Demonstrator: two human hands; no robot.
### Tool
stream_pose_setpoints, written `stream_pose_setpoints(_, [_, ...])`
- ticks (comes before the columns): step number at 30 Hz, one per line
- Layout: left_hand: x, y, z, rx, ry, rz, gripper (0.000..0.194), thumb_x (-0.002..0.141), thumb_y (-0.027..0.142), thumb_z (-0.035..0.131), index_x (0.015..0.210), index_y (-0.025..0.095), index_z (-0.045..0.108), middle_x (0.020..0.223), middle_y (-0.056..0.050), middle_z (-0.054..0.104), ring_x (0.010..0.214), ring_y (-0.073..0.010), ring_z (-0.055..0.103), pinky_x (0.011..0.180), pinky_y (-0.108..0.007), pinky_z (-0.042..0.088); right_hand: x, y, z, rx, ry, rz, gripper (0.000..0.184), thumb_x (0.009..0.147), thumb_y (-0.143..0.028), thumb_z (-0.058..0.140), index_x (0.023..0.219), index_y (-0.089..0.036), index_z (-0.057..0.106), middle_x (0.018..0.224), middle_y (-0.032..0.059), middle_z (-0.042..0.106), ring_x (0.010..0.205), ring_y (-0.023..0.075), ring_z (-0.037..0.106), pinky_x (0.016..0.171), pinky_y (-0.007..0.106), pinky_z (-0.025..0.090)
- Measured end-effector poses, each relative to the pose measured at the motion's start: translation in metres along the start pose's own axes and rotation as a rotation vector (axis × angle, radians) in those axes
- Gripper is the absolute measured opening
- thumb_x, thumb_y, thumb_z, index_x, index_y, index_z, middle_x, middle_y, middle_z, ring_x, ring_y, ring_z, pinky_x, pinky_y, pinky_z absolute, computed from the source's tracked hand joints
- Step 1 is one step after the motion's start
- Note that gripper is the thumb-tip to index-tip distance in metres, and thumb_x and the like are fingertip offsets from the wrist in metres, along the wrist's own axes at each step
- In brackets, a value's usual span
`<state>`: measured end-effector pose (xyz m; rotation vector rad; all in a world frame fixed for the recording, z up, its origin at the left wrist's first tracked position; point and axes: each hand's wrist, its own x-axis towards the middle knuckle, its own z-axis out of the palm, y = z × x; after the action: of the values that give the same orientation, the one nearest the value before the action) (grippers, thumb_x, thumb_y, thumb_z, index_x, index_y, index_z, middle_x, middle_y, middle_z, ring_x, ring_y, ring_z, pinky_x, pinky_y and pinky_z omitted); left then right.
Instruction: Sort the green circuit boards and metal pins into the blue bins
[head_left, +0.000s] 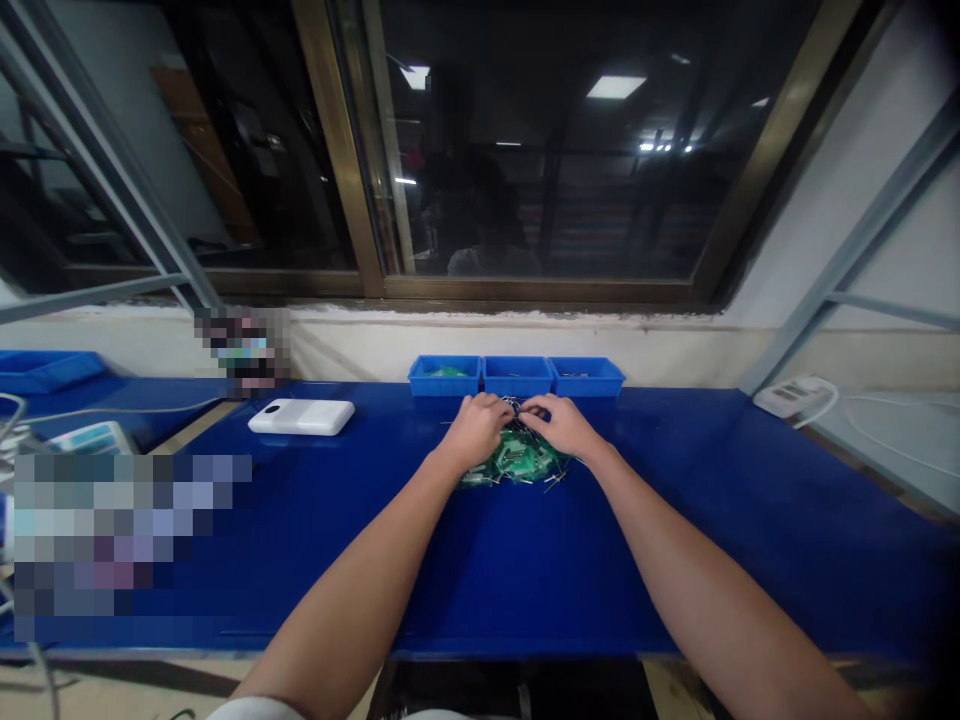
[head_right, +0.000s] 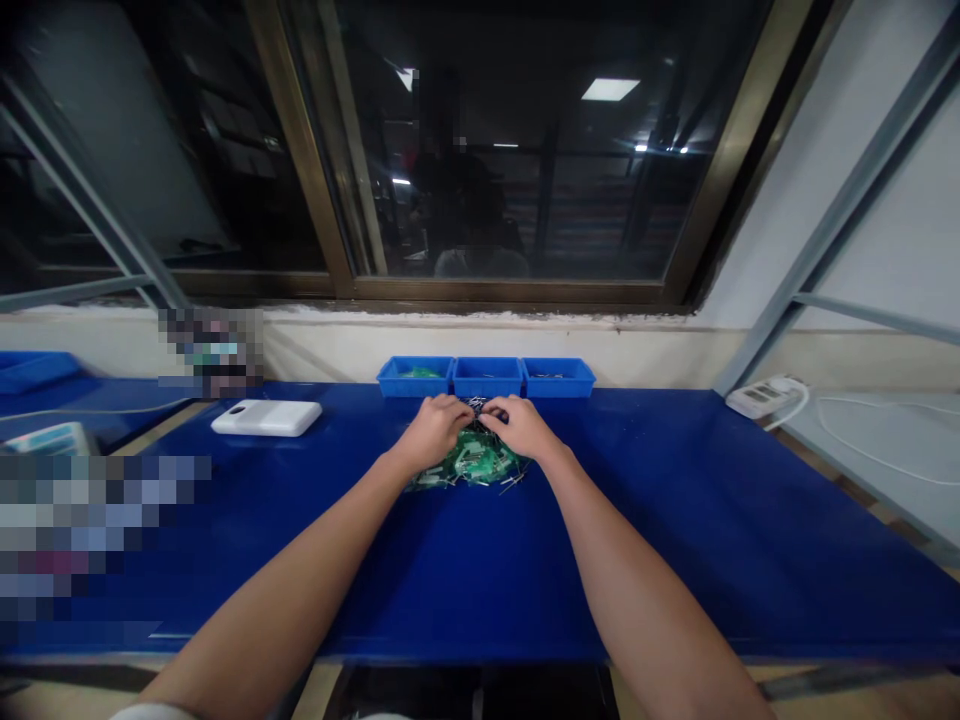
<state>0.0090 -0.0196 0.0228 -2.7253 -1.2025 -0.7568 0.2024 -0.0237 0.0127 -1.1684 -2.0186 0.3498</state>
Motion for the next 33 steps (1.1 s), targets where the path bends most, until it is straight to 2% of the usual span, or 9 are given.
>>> stream_pose_setpoints(4, [0.0,0.006,0.0,-0.047,0.02,-0.011,0.023,0.09,0.019,0.041,0.09,0.02,0.064,0.09,-0.006,0.064,0.088,-0.0196,0.054,0.076,-0.032,0.036,0.0,-0.009,0.004,-0.071,-0.034,-0.024,0.023,0.085,-0.032,0.047,0.073,-0.02,0.064,0.066,0.0018,0.063,0.063,0.0159,0.056,0.064,0.027,0.038])
stream_pose_setpoints(8, [-0.001,0.002,0.002,-0.099,0.049,0.022,0.019,0.089,0.023,0.046,0.097,0.021,0.063,0.093,-0.005,0.065,0.09,-0.0185,0.054,0.075,-0.031,0.036,0.0,-0.007,0.006,-0.146,-0.017,-0.039,0.031,0.089,-0.031,0.038,0.068,-0.02,0.059,0.065,0.0033,0.063,0.062,0.0163,0.056,0.063,0.028,0.037])
stream_pose_setpoints(12, [-0.001,0.002,0.004,-0.075,0.063,0.012,0.024,0.091,0.024,0.042,0.09,0.02,0.065,0.086,-0.005,0.065,0.084,-0.0176,0.055,0.074,-0.03,0.036,0.001,-0.007,0.008,-0.122,0.021,-0.023,0.035,0.089,-0.035,0.039,0.065,-0.02,0.059,0.065,0.004,0.064,0.063,0.0168,0.057,0.064,0.028,0.037])
stream_pose_setpoints(16, [0.001,0.001,0.005,-0.059,0.111,-0.022,0.023,0.09,0.021,0.043,0.086,0.018,0.066,0.081,-0.006,0.064,0.08,-0.018,0.056,0.071,-0.03,0.036,0.001,-0.007,0.011,0.201,0.079,0.074,0.026,0.082,-0.042,0.052,0.079,-0.019,0.064,0.069,0.0035,0.065,0.066,0.0172,0.059,0.063,0.028,0.041])
stream_pose_setpoints(19, [0.002,0.0,0.007,-0.086,0.142,-0.027,0.022,0.089,0.02,0.045,0.086,0.018,0.067,0.08,-0.005,0.065,0.079,-0.018,0.056,0.071,-0.03,0.038,0.002,-0.005,0.012,0.495,0.098,0.127,0.029,0.072,-0.045,0.064,0.085,-0.019,0.065,0.076,0.0042,0.067,0.07,0.0182,0.061,0.063,0.029,0.044])
stream_pose_setpoints(24, [0.003,-0.002,0.009,-0.19,0.18,-0.05,0.022,0.088,0.027,0.049,0.1,0.019,0.066,0.088,-0.004,0.068,0.086,-0.0186,0.059,0.079,-0.031,0.042,0.004,0.001,0.009,0.68,0.13,0.201,0.032,0.073,-0.05,0.061,0.079,-0.019,0.069,0.071,0.0047,0.069,0.06,0.0155,0.056,0.051,0.027,0.036])
stream_pose_setpoints(26, [0.004,-0.01,0.008,-0.231,0.232,-0.102,0.028,0.087,0.029,0.052,0.111,0.018,0.061,0.095,-0.005,0.068,0.091,-0.0195,0.059,0.083,-0.032,0.044,0.005,0.007,0.006,0.685,0.163,0.213,0.034,0.075,-0.05,0.058,0.08,-0.019,0.07,0.073,0.0056,0.07,0.062,0.0156,0.056,0.05,0.027,0.034])
stream_pose_setpoints(29, [0.002,-0.031,0.005,-0.232,0.312,-0.223,0.026,0.086,0.024,0.051,0.108,0.016,0.062,0.098,-0.006,0.068,0.094,-0.0193,0.06,0.087,-0.031,0.045,0.005,0.018,-0.001,0.619,0.232,0.267,0.037,0.076,-0.052,0.055,0.081,-0.019,0.07,0.079,0.0065,0.071,0.069,0.0171,0.058,0.053,0.027,0.035])
stream_pose_setpoints(33, [-0.003,-0.063,0.0,-0.18,0.288,-0.437,0.028,0.083,0.017,0.05,0.106,0.015,0.064,0.101,-0.007,0.068,0.091,-0.0188,0.062,0.088,-0.03,0.046,0.002,0.033,-0.012,0.537,0.355,0.347,0.045,0.076,-0.058,0.051,0.082,-0.017,0.069,0.082,0.0086,0.071,0.074,0.0193,0.06,0.056,0.028,0.037])
